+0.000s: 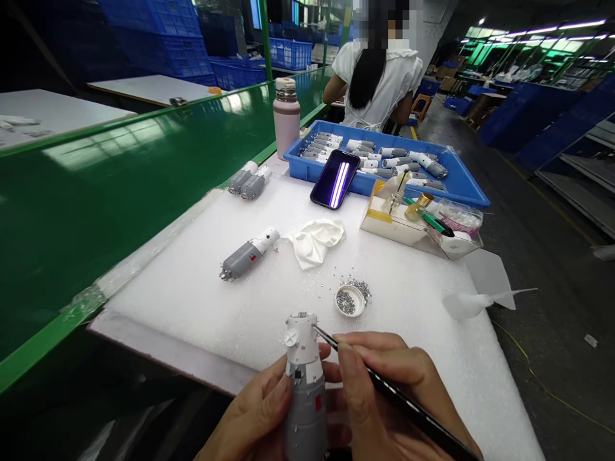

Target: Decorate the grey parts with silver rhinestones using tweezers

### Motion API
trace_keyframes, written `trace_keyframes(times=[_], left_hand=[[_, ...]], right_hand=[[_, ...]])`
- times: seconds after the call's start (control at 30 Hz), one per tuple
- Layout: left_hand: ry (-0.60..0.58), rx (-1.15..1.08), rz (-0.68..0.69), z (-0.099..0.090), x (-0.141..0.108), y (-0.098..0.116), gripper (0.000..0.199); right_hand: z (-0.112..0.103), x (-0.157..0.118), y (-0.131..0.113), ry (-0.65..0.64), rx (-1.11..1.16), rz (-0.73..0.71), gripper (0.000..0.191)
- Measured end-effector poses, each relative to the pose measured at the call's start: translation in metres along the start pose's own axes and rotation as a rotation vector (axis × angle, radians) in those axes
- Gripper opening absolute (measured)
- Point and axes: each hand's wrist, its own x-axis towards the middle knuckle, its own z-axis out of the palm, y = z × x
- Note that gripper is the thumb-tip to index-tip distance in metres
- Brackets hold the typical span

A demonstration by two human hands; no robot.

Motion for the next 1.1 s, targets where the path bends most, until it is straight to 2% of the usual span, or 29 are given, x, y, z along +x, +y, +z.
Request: trace_keyframes(times=[0.33, 0.7, 1.1], left_hand=[[0.018, 0.052, -0.008, 0.001, 0.001, -0.001, 0.02], [-0.022, 0.063, -0.037, -0.001, 0.001, -0.002, 0.025], [-0.007, 0.067, 0.006, -0.01, 0.005, -0.008, 0.032]], right_hand=[[0.0, 0.001, 0.002, -0.026, -0.022, -0.135, 0.012], [-0.002, 0.0, -0.001, -0.047, -0.126, -0.151, 0.009], [0.001, -0.003, 0.001, 0.037, -0.183, -0.128, 0.012]])
